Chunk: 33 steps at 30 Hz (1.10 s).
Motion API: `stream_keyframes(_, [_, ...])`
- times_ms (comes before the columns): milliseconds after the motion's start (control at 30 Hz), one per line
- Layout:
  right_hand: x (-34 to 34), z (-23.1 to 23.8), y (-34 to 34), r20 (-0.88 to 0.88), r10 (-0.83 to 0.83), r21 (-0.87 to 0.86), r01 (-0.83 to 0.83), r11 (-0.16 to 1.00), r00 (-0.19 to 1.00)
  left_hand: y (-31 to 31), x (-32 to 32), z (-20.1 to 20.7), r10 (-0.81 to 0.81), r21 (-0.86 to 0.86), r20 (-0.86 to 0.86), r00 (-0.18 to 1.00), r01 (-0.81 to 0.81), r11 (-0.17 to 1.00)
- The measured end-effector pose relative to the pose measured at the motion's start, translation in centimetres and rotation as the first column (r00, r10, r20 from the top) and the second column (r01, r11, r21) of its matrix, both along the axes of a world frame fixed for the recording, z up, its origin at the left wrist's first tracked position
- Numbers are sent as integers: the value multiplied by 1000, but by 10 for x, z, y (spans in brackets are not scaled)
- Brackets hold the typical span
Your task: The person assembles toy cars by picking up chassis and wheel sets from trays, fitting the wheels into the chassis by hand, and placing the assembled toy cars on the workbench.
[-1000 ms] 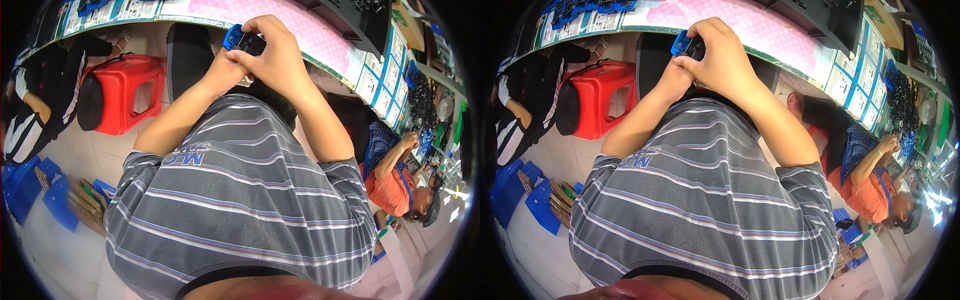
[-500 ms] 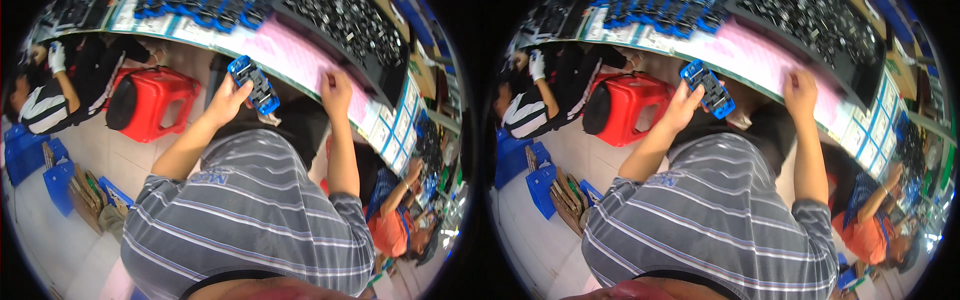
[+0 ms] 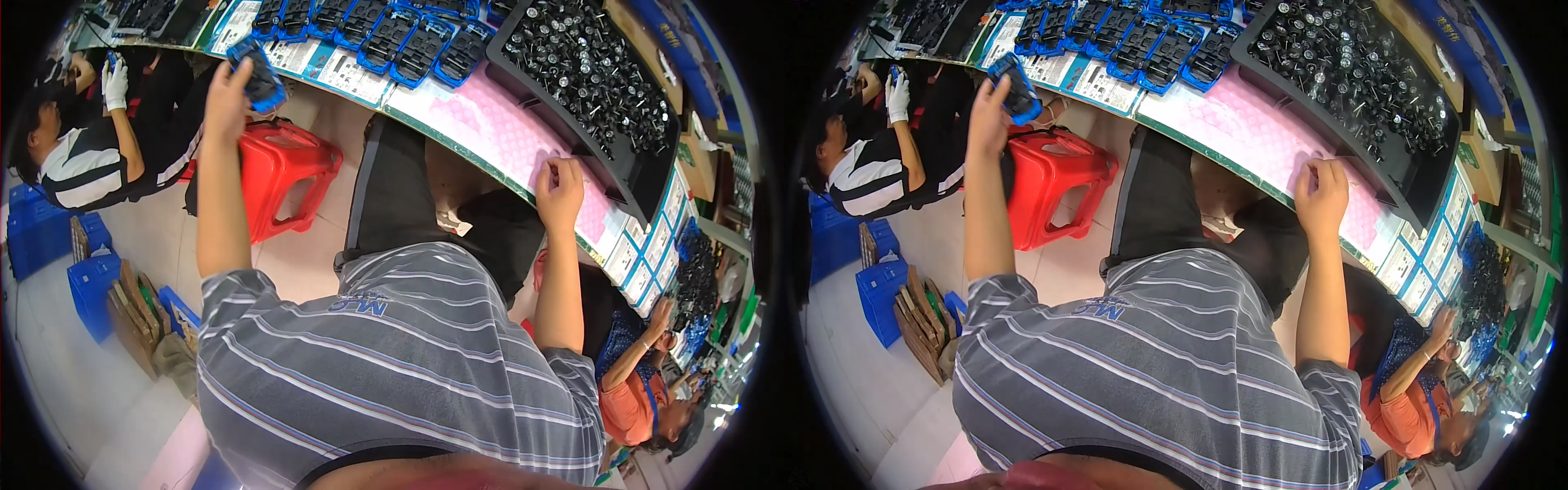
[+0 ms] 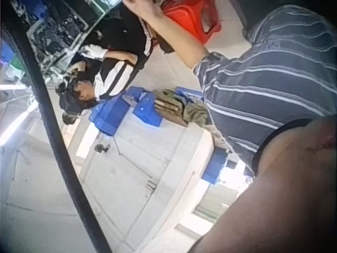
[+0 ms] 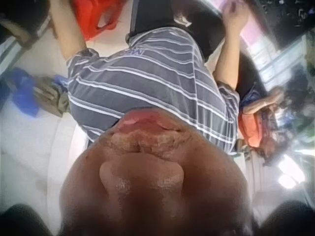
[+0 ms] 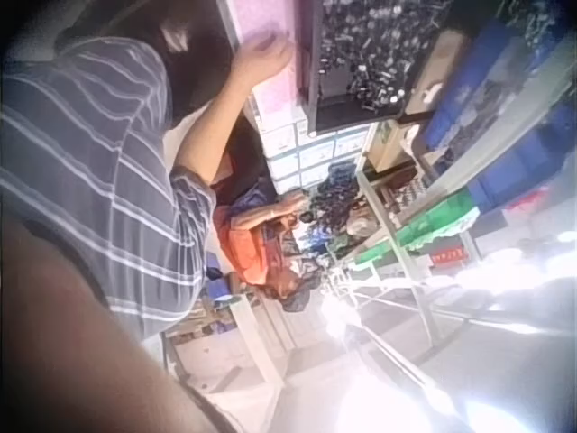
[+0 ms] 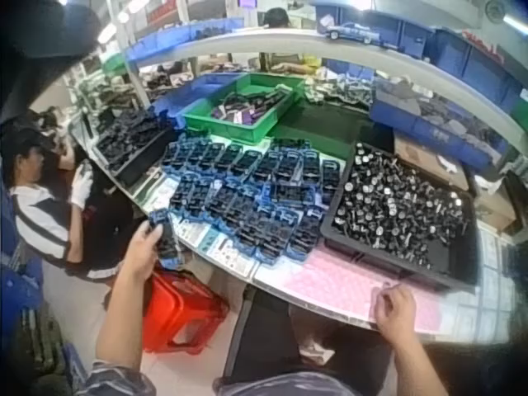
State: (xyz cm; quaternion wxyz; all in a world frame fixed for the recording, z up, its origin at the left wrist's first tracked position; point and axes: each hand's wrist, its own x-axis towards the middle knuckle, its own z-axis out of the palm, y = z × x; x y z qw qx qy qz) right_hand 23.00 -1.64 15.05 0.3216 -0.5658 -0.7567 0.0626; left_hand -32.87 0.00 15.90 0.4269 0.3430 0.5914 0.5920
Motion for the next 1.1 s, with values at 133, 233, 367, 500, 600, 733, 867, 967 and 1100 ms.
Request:
stream_keyframes(133, [-4,-1,1,9,-19,-20,19,1000,1000,54,-81,4,134,-53,9,991,-133,990])
stream_keyframes(233, [1,-2,-1,21,-47,-30,47,998,999,103,-105,-10,95,-93,-21,995,-97,991])
stream_keyframes(367, [13,-12,3,70,-35,-4,36,999,997,156,-138,-33,-17,-117,-1,1000,17,993])
stream_keyframes(500, [13,-17,11,24,10,34,-11,999,1000,163,-182,-44,-60,-217,-293,954,-5,976])
stream_keyframes(600, [20,-9,2,7,-31,44,30,999,1000,177,-143,-54,-4,-215,-339,941,-74,974])
stream_keyframes(733, [31,-6,-15,-71,-100,141,109,984,992,141,-149,-41,23,-144,-724,689,-184,972])
stream_keyframes(867, [79,-16,-50,-251,-382,113,419,901,889,77,-122,-59,149,15,-902,406,-314,949])
stream_keyframes(967, [152,-12,-56,-322,-593,111,651,751,738,2,-98,-87,195,-86,-620,760,-312,946])
stream_keyframes(1100, [298,-2,-42,-129,-774,235,777,584,620,-76,41,-161,93,-478,-156,983,-157,864])
